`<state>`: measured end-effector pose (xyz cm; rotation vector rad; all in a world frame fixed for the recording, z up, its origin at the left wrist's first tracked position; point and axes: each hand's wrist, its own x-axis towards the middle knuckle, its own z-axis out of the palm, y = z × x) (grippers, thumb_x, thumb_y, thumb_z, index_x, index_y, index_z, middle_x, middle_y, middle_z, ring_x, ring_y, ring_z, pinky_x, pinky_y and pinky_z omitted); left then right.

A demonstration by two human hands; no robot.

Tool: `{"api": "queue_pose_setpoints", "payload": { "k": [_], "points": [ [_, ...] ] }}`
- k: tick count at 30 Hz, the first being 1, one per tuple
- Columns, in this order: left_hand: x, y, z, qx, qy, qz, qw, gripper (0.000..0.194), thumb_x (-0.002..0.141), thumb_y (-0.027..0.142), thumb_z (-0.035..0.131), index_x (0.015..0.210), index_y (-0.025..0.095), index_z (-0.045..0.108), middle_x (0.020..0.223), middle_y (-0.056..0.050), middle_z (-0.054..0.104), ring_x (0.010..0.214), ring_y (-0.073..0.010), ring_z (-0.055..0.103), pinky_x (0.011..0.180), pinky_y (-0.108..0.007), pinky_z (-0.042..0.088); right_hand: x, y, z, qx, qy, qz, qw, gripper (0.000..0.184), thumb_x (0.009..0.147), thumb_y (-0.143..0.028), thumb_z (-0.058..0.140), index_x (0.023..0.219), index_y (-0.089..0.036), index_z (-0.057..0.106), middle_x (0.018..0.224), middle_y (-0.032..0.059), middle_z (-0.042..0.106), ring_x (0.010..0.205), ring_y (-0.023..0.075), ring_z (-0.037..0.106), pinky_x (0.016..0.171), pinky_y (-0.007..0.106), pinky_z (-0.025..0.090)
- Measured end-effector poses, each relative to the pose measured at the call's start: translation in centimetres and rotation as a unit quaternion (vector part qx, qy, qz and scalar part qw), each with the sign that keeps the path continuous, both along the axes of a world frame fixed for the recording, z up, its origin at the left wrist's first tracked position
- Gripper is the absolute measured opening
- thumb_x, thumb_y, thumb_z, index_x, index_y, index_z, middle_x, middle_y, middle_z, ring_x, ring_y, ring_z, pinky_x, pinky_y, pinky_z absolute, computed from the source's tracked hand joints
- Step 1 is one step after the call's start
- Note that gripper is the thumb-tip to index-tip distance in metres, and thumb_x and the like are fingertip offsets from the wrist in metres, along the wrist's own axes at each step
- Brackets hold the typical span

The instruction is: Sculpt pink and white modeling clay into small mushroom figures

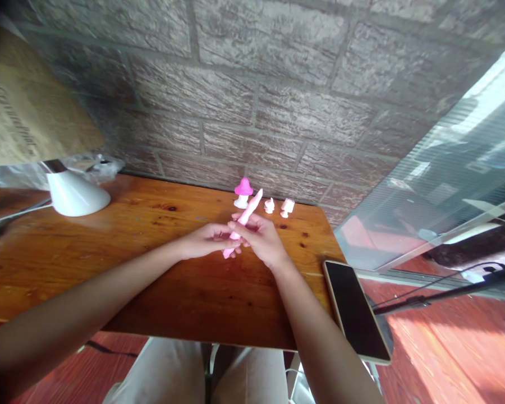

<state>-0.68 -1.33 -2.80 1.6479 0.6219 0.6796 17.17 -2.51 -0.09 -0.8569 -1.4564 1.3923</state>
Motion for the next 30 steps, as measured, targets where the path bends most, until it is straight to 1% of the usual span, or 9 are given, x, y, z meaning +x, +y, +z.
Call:
{"api": "queue_pose_setpoints", "payload": {
  "k": [4,7,10,12,14,17,23,26,30],
  "points": [
    [0.05,-0.07,-0.05,-0.010,-0.013,-0.002,1.000,0.040,0.089,0.045,0.065,0.111,0.012,0.071,0.093,-0.009,0.072,0.078,-0.0150,0.067,0.077,-0.030,0.055,-0.11,0.00,-0.08,-0.014,-0.003,-0.012,1.000,0.043,0.068,-0.049,0.083,0.094,-0.016,0.071,0.065,-0.0013,0.065,0.048,0.0072,0.048,0.045,0.023,0.035],
    [0.15,-0.03,-0.18,-0.020,-0.024,0.012,0.999,0.040,0.088,0.044,0.067,0.110,0.011,0.070,0.092,-0.009,0.072,0.076,-0.0147,0.067,0.073,-0.029,0.054,-0.09,0.08,-0.05,-0.015,0.001,-0.037,0.999,0.040,0.070,-0.048,0.082,0.092,-0.016,0.072,0.066,-0.0012,0.065,0.049,0.0070,0.046,0.046,0.022,0.035],
    [0.21,-0.02,-0.21,-0.031,-0.022,0.019,0.999,0.040,0.086,0.043,0.069,0.111,0.011,0.070,0.089,-0.008,0.072,0.074,-0.0146,0.067,0.071,-0.028,0.054,0.08,0.16,0.13,0.006,0.013,-0.063,0.998,0.039,0.071,-0.049,0.081,0.091,-0.017,0.072,0.067,-0.0010,0.066,0.050,0.0072,0.045,0.047,0.023,0.035],
    [0.22,-0.03,-0.19,-0.039,-0.018,0.020,0.999,0.040,0.086,0.043,0.070,0.110,0.011,0.069,0.087,-0.008,0.073,0.075,-0.0153,0.067,0.072,-0.028,0.054,0.21,0.22,0.21,0.023,0.018,-0.073,0.997,0.038,0.071,-0.049,0.080,0.091,-0.018,0.072,0.072,-0.0001,0.068,0.050,0.0069,0.044,0.047,0.024,0.035],
    [0.21,-0.06,-0.14,-0.042,-0.015,0.021,0.999,0.041,0.085,0.044,0.071,0.108,0.011,0.070,0.086,-0.008,0.073,0.075,-0.0163,0.068,0.072,-0.029,0.054,0.28,0.28,0.23,0.029,0.016,-0.075,0.997,0.038,0.071,-0.049,0.081,0.092,-0.019,0.073,0.074,0.0002,0.069,0.050,0.0069,0.044,0.047,0.024,0.034],
    [0.21,-0.11,-0.05,-0.038,-0.007,0.019,0.999,0.041,0.084,0.044,0.071,0.106,0.010,0.070,0.084,-0.008,0.073,0.074,-0.0166,0.068,0.072,-0.030,0.054,0.28,0.30,0.23,0.019,0.011,-0.073,0.997,0.038,0.070,-0.049,0.081,0.091,-0.019,0.073,0.067,-0.0005,0.067,0.050,0.0079,0.045,0.047,0.024,0.034],
    [0.22,-0.01,-0.16,-0.031,-0.003,0.014,0.999,0.042,0.087,0.044,0.069,0.112,0.012,0.068,0.086,-0.008,0.073,0.077,-0.0165,0.069,0.074,-0.029,0.054,0.12,0.13,0.38,0.014,0.020,-0.073,0.997,0.037,0.069,-0.049,0.082,0.088,-0.018,0.073,0.062,-0.0017,0.064,0.050,0.0080,0.046,0.048,0.023,0.034],
    [0.19,0.09,-0.33,-0.023,-0.003,0.008,1.000,0.042,0.087,0.046,0.067,0.113,0.013,0.069,0.089,-0.009,0.074,0.080,-0.0176,0.070,0.076,-0.030,0.055,0.05,0.08,0.29,0.007,0.015,-0.070,0.997,0.037,0.068,-0.048,0.083,0.087,-0.018,0.073,0.064,-0.0012,0.065,0.050,0.0076,0.046,0.048,0.023,0.034],
    [0.15,0.05,-0.17,-0.026,-0.009,0.017,0.999,0.047,0.087,0.051,0.066,0.112,0.011,0.069,0.087,-0.010,0.074,0.078,-0.0182,0.070,0.073,-0.029,0.055,0.05,0.13,0.17,-0.009,0.009,-0.071,0.997,0.040,0.068,-0.052,0.082,0.085,-0.018,0.072,0.062,-0.0012,0.064,0.050,0.0082,0.046,0.048,0.024,0.035]
  ]
}}
